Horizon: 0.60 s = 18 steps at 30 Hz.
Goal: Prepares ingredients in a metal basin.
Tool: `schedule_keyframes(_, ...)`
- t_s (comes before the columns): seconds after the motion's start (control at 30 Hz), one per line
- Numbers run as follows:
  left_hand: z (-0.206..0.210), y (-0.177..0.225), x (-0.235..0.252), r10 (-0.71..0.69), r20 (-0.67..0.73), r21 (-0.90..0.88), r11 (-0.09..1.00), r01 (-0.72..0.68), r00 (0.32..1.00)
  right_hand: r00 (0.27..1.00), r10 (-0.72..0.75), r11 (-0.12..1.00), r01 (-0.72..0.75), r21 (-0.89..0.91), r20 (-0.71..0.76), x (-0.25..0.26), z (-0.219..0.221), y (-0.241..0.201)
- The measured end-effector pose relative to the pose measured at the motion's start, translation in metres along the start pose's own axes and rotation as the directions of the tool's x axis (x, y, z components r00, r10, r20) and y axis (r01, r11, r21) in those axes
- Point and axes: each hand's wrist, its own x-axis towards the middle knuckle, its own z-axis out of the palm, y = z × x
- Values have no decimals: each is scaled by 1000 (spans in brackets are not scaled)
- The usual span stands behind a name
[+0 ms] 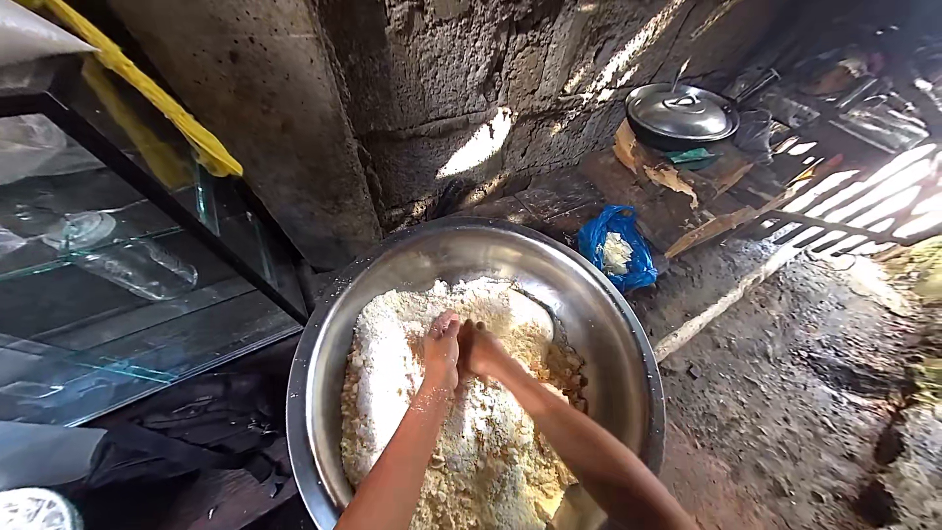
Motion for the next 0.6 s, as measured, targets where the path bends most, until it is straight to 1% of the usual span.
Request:
schedule_keyframes(0.03, 2, 0, -1, 9, -21, -10, 1000, -9, 1000, 996, -47, 989, 56, 135, -73, -15, 10, -14)
schedule_keyframes(0.07, 1, 1, -1, 24, -22, -23, 999, -24, 999, 977, -94, 949, 147, 281, -194, -28, 19, -24)
schedule_keyframes(0.1, -3, 3, 1, 23, 17, -54, 998, -22, 1000, 941, -136, 888, 255, 383, -310, -41, 30, -31)
schedule_keyframes(0.13, -9, 4, 1, 18, 73, -115, 993, -10, 997, 911, -180, 833, 342, 435, -372, -51, 38, -35)
schedule_keyframes(0.17, -14, 1, 0, 22, 145, -213, 977, 10, 989, 891, -225, 807, 397, 437, -393, -57, 42, -37)
schedule_keyframes(0.2, -16, -2, -7, 35, 226, -309, 950, 37, 974, 876, -258, 805, 428, 411, -407, -55, 42, -34)
schedule_keyframes(0.23, -11, -3, -17, 21, 259, -380, 921, 81, 966, 867, -262, 816, 433, 382, -424, -47, 36, -29)
schedule_keyframes(0.27, 0, 4, -28, -72, 214, -422, 892, 159, 974, 869, -240, 835, 412, 365, -432, -37, 26, -24)
schedule_keyframes(0.3, 9, 9, -34, -160, 188, -427, 875, 228, 969, 878, -220, 859, 381, 343, -426, -29, 15, -20)
schedule_keyframes(0.33, 12, 12, -35, -193, 196, -421, 869, 260, 961, 880, -224, 881, 367, 299, -418, -27, 12, -19)
schedule_keyframes(0.37, 8, 18, -35, -198, 198, -416, 870, 265, 960, 866, -264, 893, 386, 233, -424, -32, 15, -20)
schedule_keyframes(0.4, 3, 29, -32, -178, 214, -436, 862, 257, 961, 843, -336, 887, 433, 161, -419, -42, 21, -22)
schedule_keyframes(0.47, -6, 36, -20, -118, 165, -499, 847, 187, 979, 794, -495, 839, 542, 45, -352, -50, 26, -21)
schedule_keyframes(0.5, -13, 30, -16, -70, 221, -543, 820, 182, 973, 774, -524, 828, 561, 0, -355, -42, 26, -16)
schedule_keyframes(0.53, -13, 29, -19, -71, 248, -555, 807, 201, 966, 767, -508, 835, 550, -6, -393, -30, 22, -13)
schedule_keyframes(0.6, -8, 28, -31, -141, 246, -500, 829, 250, 959, 771, -434, 860, 509, 41, -466, -14, 15, -17)
